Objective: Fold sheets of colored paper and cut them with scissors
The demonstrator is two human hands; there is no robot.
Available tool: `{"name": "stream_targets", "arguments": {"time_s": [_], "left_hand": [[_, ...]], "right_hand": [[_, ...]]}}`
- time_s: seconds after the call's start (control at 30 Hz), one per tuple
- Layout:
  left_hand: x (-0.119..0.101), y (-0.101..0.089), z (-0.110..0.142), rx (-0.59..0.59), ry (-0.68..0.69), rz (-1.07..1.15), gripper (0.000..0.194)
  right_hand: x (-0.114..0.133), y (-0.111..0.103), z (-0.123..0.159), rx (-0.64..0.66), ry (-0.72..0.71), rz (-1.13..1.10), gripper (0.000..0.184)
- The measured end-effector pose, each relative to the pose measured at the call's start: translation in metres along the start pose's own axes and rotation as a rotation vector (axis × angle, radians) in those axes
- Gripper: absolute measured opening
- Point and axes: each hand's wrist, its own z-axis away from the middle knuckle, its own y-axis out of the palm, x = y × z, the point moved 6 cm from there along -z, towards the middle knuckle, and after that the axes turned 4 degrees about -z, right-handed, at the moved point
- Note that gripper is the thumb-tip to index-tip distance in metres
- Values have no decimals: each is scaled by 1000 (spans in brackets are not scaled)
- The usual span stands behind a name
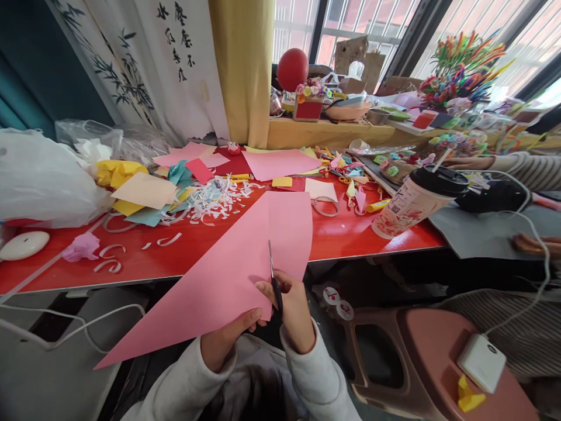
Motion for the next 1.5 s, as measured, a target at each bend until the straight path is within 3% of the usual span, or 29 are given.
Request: {"name": "stream_targets", "arguments": {"time_s": [0.23, 0.87, 1.1, 1.5], "left_hand": [[10, 1, 2, 18, -35, -5, 17], [9, 5, 8, 12, -45, -52, 21], [9, 8, 13, -22, -118, 2, 19], [16, 11, 16, -3, -101, -7, 22]], "right_hand": [[3, 1, 1, 4, 29, -37, 23], [8, -7, -6, -38, -16, 100, 30], [16, -5, -7, -29, -12, 49, 29], [28, -3, -10, -58, -11, 71, 33]]}}
